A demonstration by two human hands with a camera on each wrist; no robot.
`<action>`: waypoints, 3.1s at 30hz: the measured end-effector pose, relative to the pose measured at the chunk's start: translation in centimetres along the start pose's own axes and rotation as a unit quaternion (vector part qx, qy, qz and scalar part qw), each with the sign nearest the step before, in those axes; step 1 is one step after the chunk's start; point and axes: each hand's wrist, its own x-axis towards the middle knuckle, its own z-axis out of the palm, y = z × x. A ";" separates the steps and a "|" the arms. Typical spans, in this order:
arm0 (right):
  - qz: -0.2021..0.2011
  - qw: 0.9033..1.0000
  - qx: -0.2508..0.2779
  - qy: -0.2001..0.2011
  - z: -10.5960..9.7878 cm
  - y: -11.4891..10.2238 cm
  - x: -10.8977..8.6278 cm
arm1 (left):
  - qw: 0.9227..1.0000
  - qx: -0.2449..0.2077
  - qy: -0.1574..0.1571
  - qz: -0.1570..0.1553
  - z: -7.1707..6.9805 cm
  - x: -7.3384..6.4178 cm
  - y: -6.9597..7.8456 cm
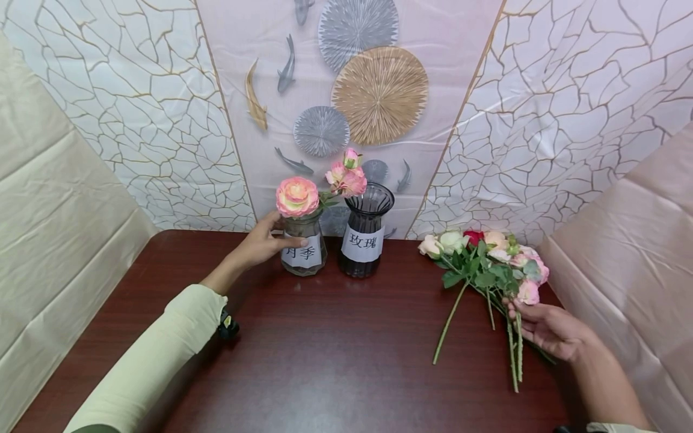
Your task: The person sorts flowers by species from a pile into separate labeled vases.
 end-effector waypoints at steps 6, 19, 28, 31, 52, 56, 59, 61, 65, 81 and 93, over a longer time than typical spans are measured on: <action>-0.015 0.999 0.042 -0.013 0.5 0.6 0.7 | 1.000 0.000 0.000 -0.001 0.0 0.0 -0.1; -0.026 0.986 -0.033 0.159 4.1 0.6 1.8 | 1.000 0.003 -0.001 -0.001 0.0 -0.1 0.4; -0.050 0.952 -0.059 0.297 6.7 0.9 3.1 | 1.000 0.003 -0.001 0.000 0.0 -0.1 0.5; -0.071 0.940 -0.045 0.329 7.3 1.2 3.4 | 1.000 0.002 -0.001 0.005 0.0 0.0 0.5; -0.126 0.941 0.009 0.314 8.2 2.0 4.3 | 1.000 0.001 0.001 0.002 0.0 0.0 0.3; -0.137 0.947 0.025 0.290 8.3 2.1 4.5 | 1.000 0.001 0.000 0.005 0.1 0.1 0.3; -0.148 0.951 0.022 0.272 8.3 2.1 4.6 | 1.000 0.001 0.001 0.006 0.1 0.1 0.2; -0.146 0.950 0.010 0.274 8.3 2.0 4.7 | 1.000 0.000 0.001 0.005 0.1 0.1 0.2; -0.136 0.948 -0.009 0.289 8.5 1.8 4.8 | 1.000 -0.002 0.000 0.004 0.0 0.1 0.2; -0.126 0.956 -0.047 0.262 7.9 2.2 4.8 | 1.000 -0.008 0.001 0.007 0.1 0.3 0.0; -0.211 0.970 0.004 0.119 6.3 3.1 5.0 | 1.000 -0.004 0.009 -0.002 -0.3 0.0 0.1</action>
